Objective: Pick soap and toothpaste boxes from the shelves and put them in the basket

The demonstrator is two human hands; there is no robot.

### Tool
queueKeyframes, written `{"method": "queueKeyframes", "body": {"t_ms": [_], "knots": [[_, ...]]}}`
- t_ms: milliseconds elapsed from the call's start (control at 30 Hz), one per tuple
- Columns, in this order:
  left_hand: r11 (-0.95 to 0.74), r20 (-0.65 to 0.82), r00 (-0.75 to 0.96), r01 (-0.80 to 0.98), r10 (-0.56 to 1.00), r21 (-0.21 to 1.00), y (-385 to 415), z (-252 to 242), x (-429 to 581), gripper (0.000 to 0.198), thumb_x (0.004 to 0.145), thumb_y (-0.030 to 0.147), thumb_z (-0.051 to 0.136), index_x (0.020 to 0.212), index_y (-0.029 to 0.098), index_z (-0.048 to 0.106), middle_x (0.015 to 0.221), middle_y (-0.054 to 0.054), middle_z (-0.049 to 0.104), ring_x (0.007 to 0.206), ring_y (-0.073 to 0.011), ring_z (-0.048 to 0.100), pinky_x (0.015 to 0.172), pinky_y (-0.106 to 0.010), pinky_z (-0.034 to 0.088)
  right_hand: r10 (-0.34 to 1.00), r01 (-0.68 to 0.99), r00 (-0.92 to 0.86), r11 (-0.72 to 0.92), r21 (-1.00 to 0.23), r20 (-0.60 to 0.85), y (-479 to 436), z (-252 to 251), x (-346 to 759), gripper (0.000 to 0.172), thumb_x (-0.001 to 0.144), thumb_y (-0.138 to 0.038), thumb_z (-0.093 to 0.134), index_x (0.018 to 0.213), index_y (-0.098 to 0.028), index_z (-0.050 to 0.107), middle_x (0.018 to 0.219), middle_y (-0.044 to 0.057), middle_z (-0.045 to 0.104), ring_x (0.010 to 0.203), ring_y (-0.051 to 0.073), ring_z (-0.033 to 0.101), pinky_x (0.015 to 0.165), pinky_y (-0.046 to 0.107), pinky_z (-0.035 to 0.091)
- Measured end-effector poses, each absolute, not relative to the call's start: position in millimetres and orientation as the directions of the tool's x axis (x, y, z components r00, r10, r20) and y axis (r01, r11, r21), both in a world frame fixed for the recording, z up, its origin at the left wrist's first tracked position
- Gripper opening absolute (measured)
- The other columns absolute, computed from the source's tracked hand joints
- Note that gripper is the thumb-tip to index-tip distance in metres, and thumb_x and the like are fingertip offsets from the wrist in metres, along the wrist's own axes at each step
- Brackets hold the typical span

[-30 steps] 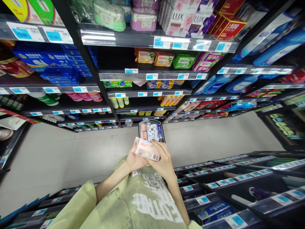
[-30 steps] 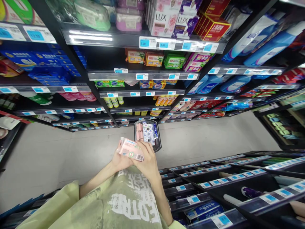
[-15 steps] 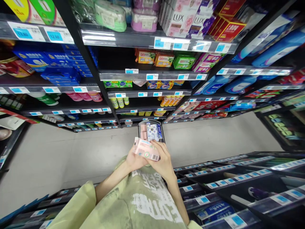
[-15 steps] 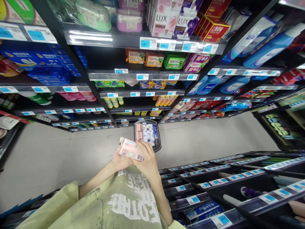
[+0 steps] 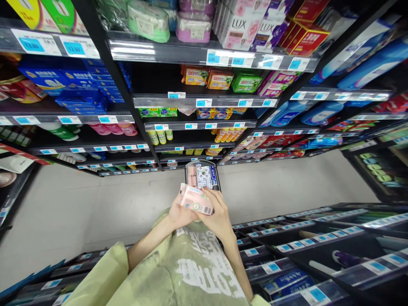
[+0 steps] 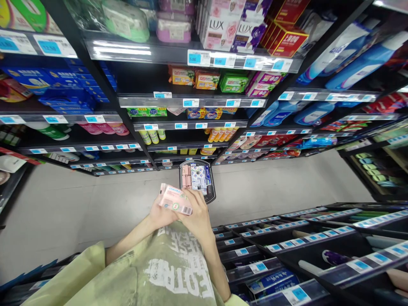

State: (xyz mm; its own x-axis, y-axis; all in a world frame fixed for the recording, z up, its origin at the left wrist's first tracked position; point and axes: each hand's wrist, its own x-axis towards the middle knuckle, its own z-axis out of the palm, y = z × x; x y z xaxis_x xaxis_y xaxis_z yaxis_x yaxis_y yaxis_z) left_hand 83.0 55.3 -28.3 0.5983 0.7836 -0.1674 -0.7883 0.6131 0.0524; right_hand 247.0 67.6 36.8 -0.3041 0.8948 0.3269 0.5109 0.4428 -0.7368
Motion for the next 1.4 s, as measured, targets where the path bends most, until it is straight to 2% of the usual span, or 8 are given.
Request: {"method": "queueKeyframes", "body": {"t_ms": [300, 633, 800, 900, 1033, 1167, 1267, 1400], "knots": [[0.614, -0.192, 0.597, -0.788, 0.779, 0.043, 57, -28, 84, 0.064, 0.087, 0.054, 0.060, 0.132, 0.009, 0.061, 0.127, -0.018, 0.069, 0.125, -0.0353, 0.057, 0.100, -0.041, 0.037, 0.901, 0.518, -0.305, 0.430, -0.740, 0.310, 68, 36, 249, 0.064, 0.078, -0.018, 0.078, 0.138, -0.026, 0.056, 0.126, 0.010, 0.065, 0.118, 0.029, 0.059, 0.102, 0.048, 0.053], [0.616, -0.205, 0.601, -0.787, 0.772, 0.014, 59, -22, 85, 0.058, 0.087, 0.055, 0.061, 0.122, 0.009, 0.067, 0.123, -0.017, 0.071, 0.123, -0.0348, 0.059, 0.098, -0.039, 0.040, 0.903, 0.517, -0.303, 0.423, -0.744, 0.303, 68, 36, 249, 0.063, 0.079, -0.018, 0.078, 0.138, -0.026, 0.056, 0.127, 0.010, 0.065, 0.119, 0.029, 0.059, 0.102, 0.049, 0.053], [0.577, -0.245, 0.554, -0.816, 0.796, 0.033, 63, -17, 88, 0.045, 0.085, 0.048, 0.063, 0.113, 0.013, 0.071, 0.114, -0.012, 0.075, 0.119, -0.0335, 0.062, 0.101, -0.042, 0.041, 0.902, 0.519, -0.299, 0.427, -0.741, 0.311, 69, 36, 248, 0.063, 0.078, -0.015, 0.075, 0.137, -0.027, 0.056, 0.127, 0.009, 0.065, 0.120, 0.029, 0.058, 0.104, 0.049, 0.052], [0.521, -0.302, 0.467, -0.845, 0.831, 0.125, 64, -13, 92, 0.040, 0.084, 0.045, 0.065, 0.107, 0.014, 0.073, 0.110, -0.011, 0.076, 0.116, -0.0335, 0.063, 0.103, -0.044, 0.041, 0.891, 0.554, -0.302, 0.453, -0.698, 0.339, 70, 34, 247, 0.067, 0.077, -0.011, 0.071, 0.139, -0.027, 0.055, 0.127, 0.009, 0.066, 0.122, 0.030, 0.056, 0.106, 0.052, 0.049], [0.419, -0.349, 0.285, -0.810, 0.893, 0.411, 62, -3, 97, 0.050, 0.079, 0.043, 0.076, 0.120, 0.016, 0.070, 0.124, -0.011, 0.070, 0.122, -0.0311, 0.058, 0.106, -0.040, 0.039, 0.884, 0.612, -0.299, 0.466, -0.639, 0.360, 72, 28, 248, 0.067, 0.075, -0.012, 0.071, 0.138, -0.027, 0.056, 0.125, 0.009, 0.068, 0.121, 0.032, 0.057, 0.105, 0.057, 0.047], [0.283, -0.280, 0.121, -0.694, 0.952, 0.662, 60, 9, 101, 0.056, 0.075, 0.036, 0.084, 0.126, 0.021, 0.066, 0.135, -0.010, 0.062, 0.130, -0.0296, 0.050, 0.109, -0.036, 0.036, 0.899, 0.494, -0.235, 0.438, -0.751, 0.369, 72, 23, 245, 0.055, 0.079, -0.013, 0.069, 0.132, -0.025, 0.059, 0.128, 0.010, 0.067, 0.122, 0.029, 0.061, 0.106, 0.052, 0.050], [0.227, -0.282, 0.028, -0.671, 0.959, 0.706, 62, 14, 101, 0.050, 0.079, 0.039, 0.080, 0.124, 0.022, 0.068, 0.134, -0.009, 0.061, 0.134, -0.0295, 0.046, 0.111, -0.036, 0.034, 0.941, 0.325, -0.110, 0.339, -0.883, 0.321, 70, 24, 242, 0.051, 0.080, -0.015, 0.072, 0.128, -0.023, 0.060, 0.130, 0.012, 0.066, 0.123, 0.027, 0.063, 0.106, 0.048, 0.053], [0.219, -0.301, -0.005, -0.673, 0.954, 0.706, 66, 20, 97, 0.053, 0.077, 0.031, 0.081, 0.128, 0.024, 0.067, 0.134, -0.007, 0.062, 0.133, -0.0288, 0.047, 0.110, -0.034, 0.035, 0.984, 0.043, 0.037, 0.173, -0.984, 0.175, 70, 24, 244, 0.065, 0.070, -0.029, 0.085, 0.128, -0.022, 0.056, 0.132, 0.016, 0.066, 0.118, 0.031, 0.067, 0.098, 0.049, 0.059]]}}
